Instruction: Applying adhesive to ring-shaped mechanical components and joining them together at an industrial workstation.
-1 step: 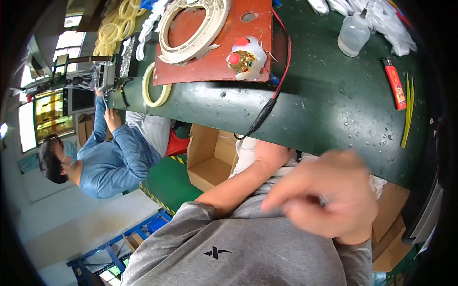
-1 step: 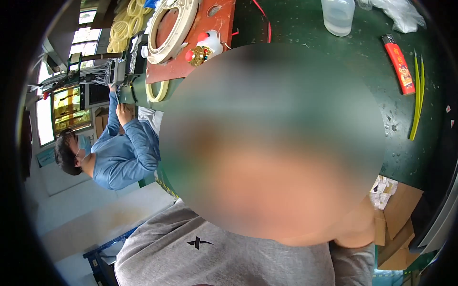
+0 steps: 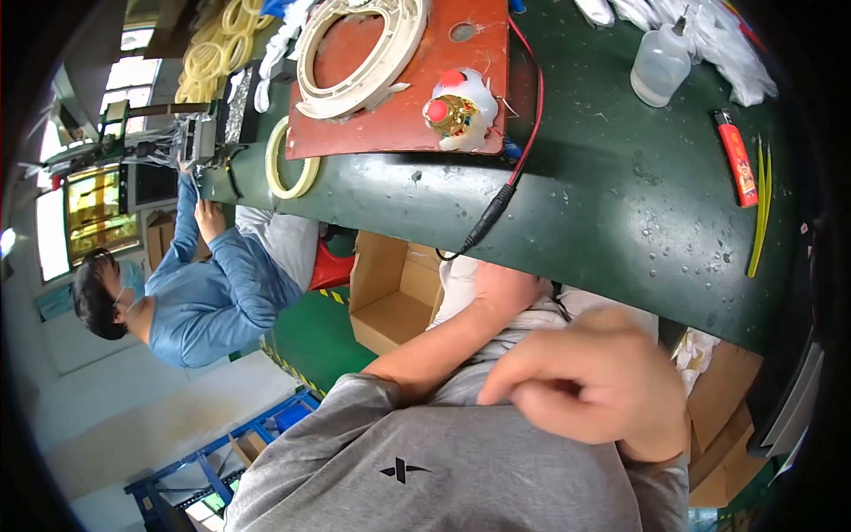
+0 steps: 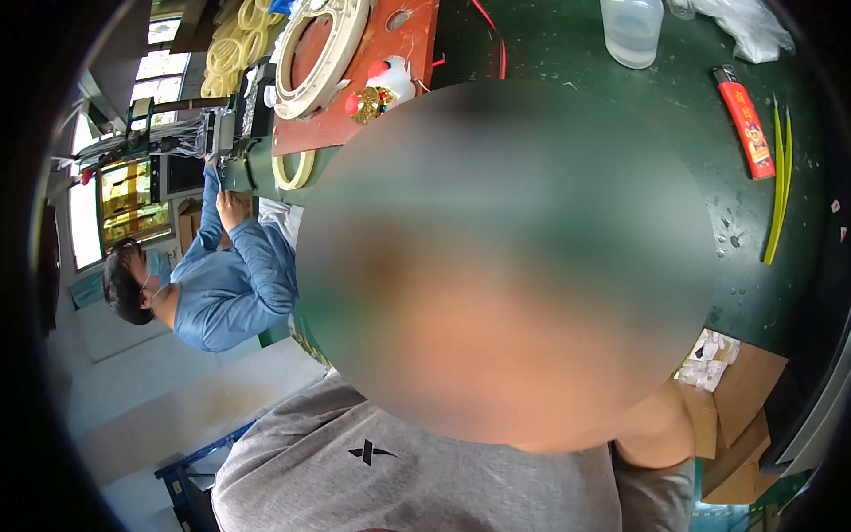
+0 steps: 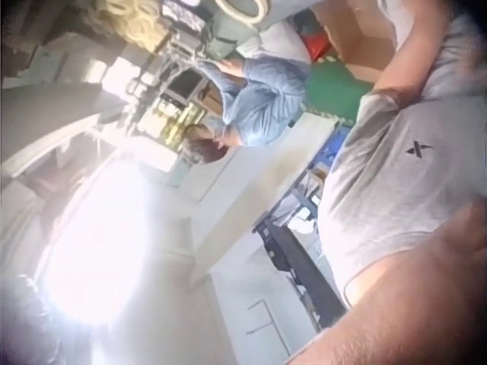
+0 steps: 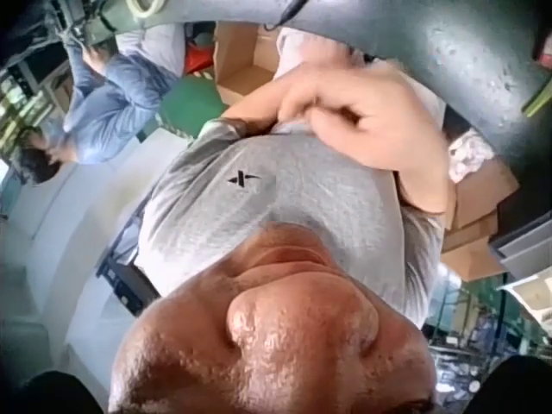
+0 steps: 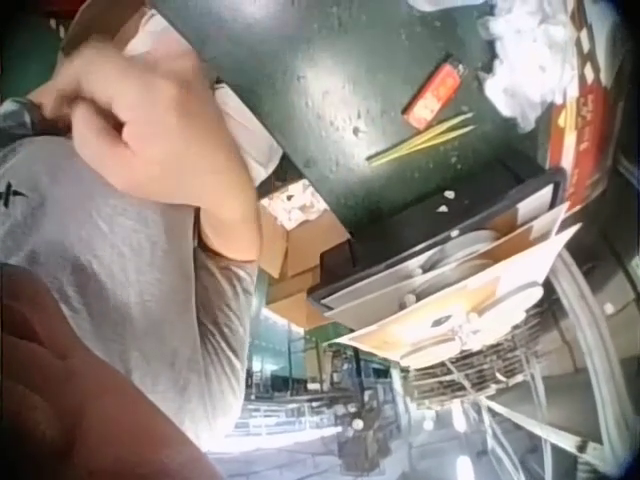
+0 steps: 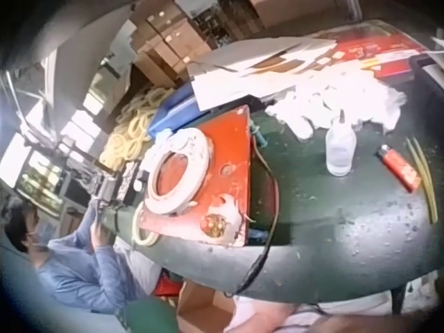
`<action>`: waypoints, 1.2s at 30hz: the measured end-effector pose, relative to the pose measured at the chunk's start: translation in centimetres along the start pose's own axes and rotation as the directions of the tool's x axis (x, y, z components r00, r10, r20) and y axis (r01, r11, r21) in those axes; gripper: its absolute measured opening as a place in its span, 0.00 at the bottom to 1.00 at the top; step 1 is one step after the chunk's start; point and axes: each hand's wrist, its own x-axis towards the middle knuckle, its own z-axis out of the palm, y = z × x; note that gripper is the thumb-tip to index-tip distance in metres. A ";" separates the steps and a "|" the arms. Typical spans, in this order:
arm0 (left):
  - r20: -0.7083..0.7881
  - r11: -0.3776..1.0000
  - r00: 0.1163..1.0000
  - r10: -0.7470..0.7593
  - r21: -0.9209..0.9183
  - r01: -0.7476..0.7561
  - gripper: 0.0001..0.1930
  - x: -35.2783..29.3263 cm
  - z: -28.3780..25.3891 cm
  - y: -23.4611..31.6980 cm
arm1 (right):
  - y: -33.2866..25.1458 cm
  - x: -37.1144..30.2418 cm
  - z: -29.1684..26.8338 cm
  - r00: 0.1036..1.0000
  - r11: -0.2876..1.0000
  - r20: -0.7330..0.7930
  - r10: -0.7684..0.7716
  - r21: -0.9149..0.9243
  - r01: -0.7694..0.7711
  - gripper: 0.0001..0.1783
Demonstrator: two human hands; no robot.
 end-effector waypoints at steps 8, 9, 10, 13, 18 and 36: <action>-0.042 0.997 0.996 0.078 0.032 -0.076 0.17 0.1 1.0 0.3 | 6.7 -5.8 5.7 0.877 0.925 0.297 0.379 -0.098 -0.367 0.10; -0.045 0.997 0.996 0.081 -0.007 -0.082 0.16 0.0 0.8 0.5 | 7.2 -5.7 5.9 0.865 0.922 0.318 0.387 -0.110 -0.372 0.10; -0.049 0.995 0.995 0.085 -0.047 -0.088 0.15 0.0 0.8 0.5 | 7.6 -5.4 6.2 0.865 0.923 0.322 0.384 -0.110 -0.369 0.10; -0.063 0.992 0.991 0.115 -0.039 -0.118 0.14 0.3 1.1 0.4 | 8.9 -4.1 7.2 0.847 0.920 0.381 0.371 -0.029 -0.390 0.09; -0.051 0.994 0.993 0.109 -0.027 -0.110 0.13 0.3 1.3 0.1 | 11.6 -3.6 9.4 0.876 0.944 0.376 0.301 0.010 -0.329 0.10; -0.310 0.988 0.948 0.080 -0.100 -0.116 0.20 -1.3 0.5 -1.9 | 15.6 -3.5 10.8 0.691 0.833 0.601 0.403 0.073 -0.549 0.18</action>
